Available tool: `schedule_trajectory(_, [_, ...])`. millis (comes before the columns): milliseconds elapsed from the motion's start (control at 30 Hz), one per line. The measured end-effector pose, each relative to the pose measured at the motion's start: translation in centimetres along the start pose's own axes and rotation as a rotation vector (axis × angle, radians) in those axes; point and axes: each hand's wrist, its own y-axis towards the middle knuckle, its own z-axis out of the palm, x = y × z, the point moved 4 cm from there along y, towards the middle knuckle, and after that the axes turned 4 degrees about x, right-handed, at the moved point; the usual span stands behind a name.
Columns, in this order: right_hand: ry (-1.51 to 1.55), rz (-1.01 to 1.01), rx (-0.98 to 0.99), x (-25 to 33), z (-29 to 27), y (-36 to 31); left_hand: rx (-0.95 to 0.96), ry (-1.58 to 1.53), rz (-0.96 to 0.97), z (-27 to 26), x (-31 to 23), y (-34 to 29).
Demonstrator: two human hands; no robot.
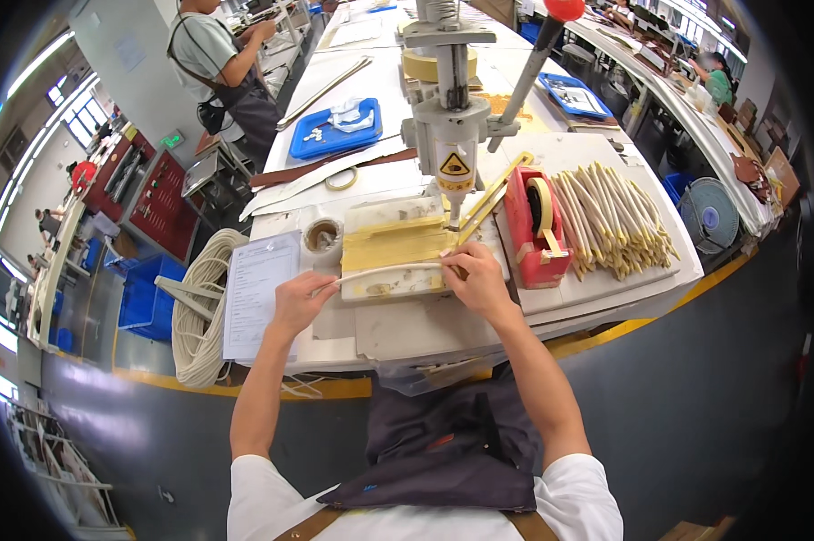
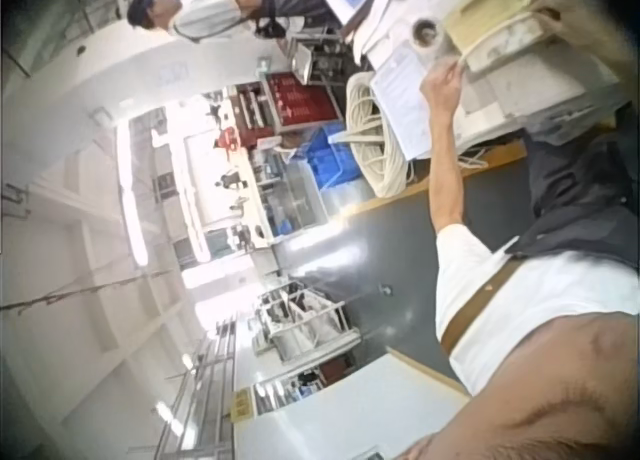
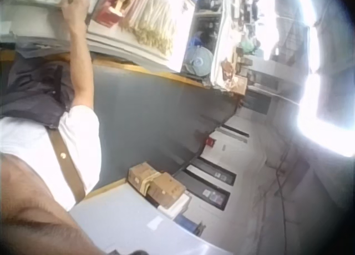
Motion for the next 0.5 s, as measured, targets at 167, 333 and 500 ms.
schedule_trajectory(167, [-0.033, -0.024, -0.007, -0.3, -0.01, -0.04, -0.003, 0.017, 0.032, 0.27, -0.44, 0.17])
schedule_trajectory(333, [-0.014, 0.009, -0.003, -0.46, 0.09, -0.03, 0.034, 0.079, 0.034, 0.43, -0.46, 0.39])
schedule_trajectory(500, [-0.01, 0.027, 0.0, -0.36, 0.13, -0.05, 0.033, 0.036, 0.046, 0.49, -1.11, 0.73])
